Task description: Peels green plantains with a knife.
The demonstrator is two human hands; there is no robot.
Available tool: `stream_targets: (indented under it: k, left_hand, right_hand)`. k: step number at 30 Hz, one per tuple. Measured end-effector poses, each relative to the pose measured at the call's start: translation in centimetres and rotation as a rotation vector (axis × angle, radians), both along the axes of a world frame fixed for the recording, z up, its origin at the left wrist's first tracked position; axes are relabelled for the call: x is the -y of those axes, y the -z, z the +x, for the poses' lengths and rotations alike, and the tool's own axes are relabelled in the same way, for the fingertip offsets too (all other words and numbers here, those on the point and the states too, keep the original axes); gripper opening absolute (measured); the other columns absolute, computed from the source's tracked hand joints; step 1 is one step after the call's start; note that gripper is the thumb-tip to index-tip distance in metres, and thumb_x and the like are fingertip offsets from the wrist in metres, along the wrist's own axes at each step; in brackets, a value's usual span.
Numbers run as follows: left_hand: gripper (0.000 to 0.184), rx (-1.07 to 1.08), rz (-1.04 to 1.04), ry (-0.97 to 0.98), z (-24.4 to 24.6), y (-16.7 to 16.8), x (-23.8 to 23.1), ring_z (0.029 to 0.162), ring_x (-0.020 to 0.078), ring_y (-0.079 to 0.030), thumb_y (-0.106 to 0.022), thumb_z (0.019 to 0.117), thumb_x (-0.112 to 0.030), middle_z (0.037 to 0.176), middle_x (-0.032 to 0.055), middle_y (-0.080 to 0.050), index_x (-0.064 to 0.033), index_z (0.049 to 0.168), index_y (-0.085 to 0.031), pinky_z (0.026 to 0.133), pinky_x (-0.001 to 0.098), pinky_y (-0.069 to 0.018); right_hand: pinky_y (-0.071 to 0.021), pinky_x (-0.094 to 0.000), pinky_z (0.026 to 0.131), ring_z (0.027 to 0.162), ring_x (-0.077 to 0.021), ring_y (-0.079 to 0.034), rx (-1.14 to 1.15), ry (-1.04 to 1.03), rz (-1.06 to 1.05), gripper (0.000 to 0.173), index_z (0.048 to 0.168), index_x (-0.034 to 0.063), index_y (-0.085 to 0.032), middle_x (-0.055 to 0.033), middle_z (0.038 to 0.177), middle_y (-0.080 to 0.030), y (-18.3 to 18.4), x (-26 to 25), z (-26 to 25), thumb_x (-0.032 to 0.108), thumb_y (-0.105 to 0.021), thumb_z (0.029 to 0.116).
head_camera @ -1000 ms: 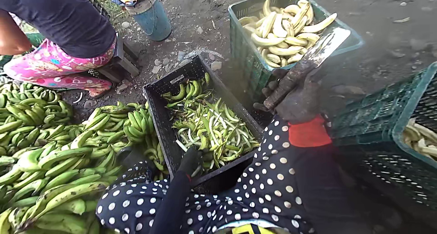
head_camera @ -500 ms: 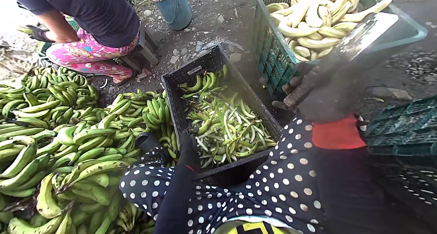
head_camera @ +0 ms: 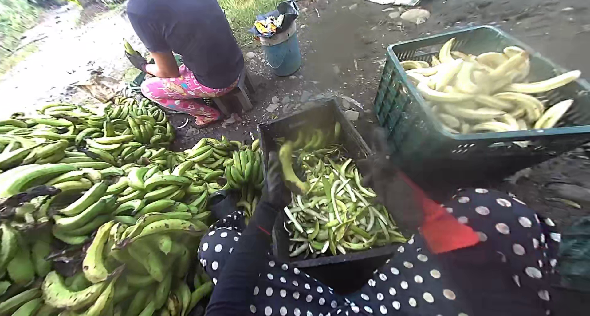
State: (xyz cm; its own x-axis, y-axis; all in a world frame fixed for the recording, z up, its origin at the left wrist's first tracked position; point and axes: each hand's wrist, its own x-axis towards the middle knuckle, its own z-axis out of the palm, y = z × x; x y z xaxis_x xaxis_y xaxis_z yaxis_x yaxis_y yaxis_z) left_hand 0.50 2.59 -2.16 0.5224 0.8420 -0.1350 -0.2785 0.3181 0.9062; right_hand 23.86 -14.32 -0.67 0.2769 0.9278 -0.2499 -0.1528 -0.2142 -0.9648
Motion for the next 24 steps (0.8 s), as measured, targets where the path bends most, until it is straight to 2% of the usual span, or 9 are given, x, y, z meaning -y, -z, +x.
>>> stream_targets:
  k: [1,3,6,10,12,17,19,21,24]
  left_hand:
    - [0.052,-0.029,0.014,0.017,0.2,0.9,0.5,0.074,0.0163,-0.063,-0.022,0.1087,-0.047,0.088,0.0057,-0.063,-0.0098,0.130,-0.053,0.066,0.0346,-0.0572]
    - [0.050,-0.039,-0.010,0.058,0.5,1.5,1.3,0.071,0.0139,-0.062,-0.024,0.1088,-0.046,0.086,0.0039,-0.064,-0.0099,0.128,-0.053,0.064,0.0313,-0.0566]
    - [0.054,-0.008,-0.073,0.160,0.6,1.3,1.6,0.071,0.0108,-0.061,-0.027,0.1063,-0.058,0.084,0.0007,-0.063,-0.0180,0.123,-0.060,0.066,0.0285,-0.0556]
    - [0.044,-0.144,0.026,0.076,0.2,0.8,1.8,0.079,0.0122,-0.066,-0.032,0.1089,-0.045,0.096,0.0034,-0.067,-0.0175,0.134,-0.055,0.071,0.0313,-0.0585]
    - [0.046,-0.249,0.104,0.037,0.0,0.5,2.0,0.084,0.0148,-0.066,-0.031,0.1092,-0.044,0.104,0.0065,-0.066,-0.0185,0.140,-0.052,0.075,0.0351,-0.0579]
    - [0.053,-0.374,0.320,0.053,-0.8,0.3,1.9,0.096,0.0183,-0.066,-0.029,0.1051,-0.050,0.126,0.0070,-0.064,-0.0267,0.150,-0.044,0.080,0.0429,-0.0576]
    - [0.057,-0.374,0.410,0.066,-0.8,0.4,2.3,0.100,0.0165,-0.066,-0.032,0.1039,-0.049,0.130,0.0078,-0.062,-0.0215,0.154,-0.040,0.083,0.0416,-0.0574]
    - [0.053,-0.403,0.460,0.026,-0.3,0.6,2.9,0.092,0.0128,-0.065,-0.030,0.1053,-0.041,0.117,0.0082,-0.066,-0.0115,0.147,-0.046,0.080,0.0361,-0.0569]
    - [0.044,-0.567,0.511,0.001,0.2,0.8,3.9,0.117,0.0236,-0.060,-0.039,0.1028,-0.015,0.131,0.0214,-0.060,0.0043,0.141,-0.049,0.100,0.0435,-0.0499]
  right_hand:
    - [-0.0542,-0.0324,0.095,0.114,-0.0116,-0.062,0.045,-0.039,0.001,0.047,0.147,0.0082,-0.048,-0.0074,0.132,-0.063,0.8,-0.5,-0.9,0.032,-0.051,0.1065]
    - [-0.0496,-0.0278,0.102,0.120,-0.0082,-0.059,0.118,-0.094,-0.013,0.049,0.145,0.0027,-0.049,-0.0094,0.137,-0.060,2.4,-1.2,-3.1,0.027,-0.058,0.1024]
    - [-0.0480,-0.0405,0.107,0.124,-0.0171,-0.060,0.331,-0.207,-0.079,0.061,0.144,0.0103,-0.054,-0.0109,0.135,-0.063,4.6,-1.9,-4.9,0.050,-0.058,0.0980]
    - [-0.0420,-0.0618,0.108,0.133,-0.0385,-0.053,0.716,-0.348,-0.298,0.059,0.150,0.0251,-0.052,-0.0187,0.142,-0.058,3.6,-3.1,-6.1,0.052,-0.057,0.0974]
    - [-0.0402,-0.0647,0.107,0.137,-0.0437,-0.047,0.847,-0.391,-0.370,0.052,0.152,0.0257,-0.050,-0.0215,0.146,-0.053,2.4,-2.9,-7.0,0.044,-0.052,0.1032]
    - [-0.0422,-0.0660,0.101,0.133,-0.0451,-0.050,0.899,-0.317,-0.346,0.047,0.143,0.0227,-0.060,-0.0219,0.139,-0.059,1.3,-1.9,-8.1,0.043,-0.052,0.1020]
    - [-0.0418,-0.0659,0.102,0.134,-0.0435,-0.050,0.846,-0.267,-0.378,0.045,0.142,0.0211,-0.061,-0.0203,0.140,-0.059,1.1,-2.6,-8.3,0.041,-0.049,0.1039]
    - [-0.0406,-0.0677,0.102,0.135,-0.0444,-0.049,0.826,-0.169,-0.412,0.046,0.141,0.0206,-0.061,-0.0215,0.140,-0.059,1.2,-3.9,-8.5,0.043,-0.049,0.1036]
    - [-0.0412,-0.0687,0.099,0.132,-0.0486,-0.049,0.822,0.017,-0.476,0.046,0.142,0.0196,-0.060,-0.0273,0.139,-0.056,1.6,-6.2,-8.6,0.044,-0.054,0.1027]
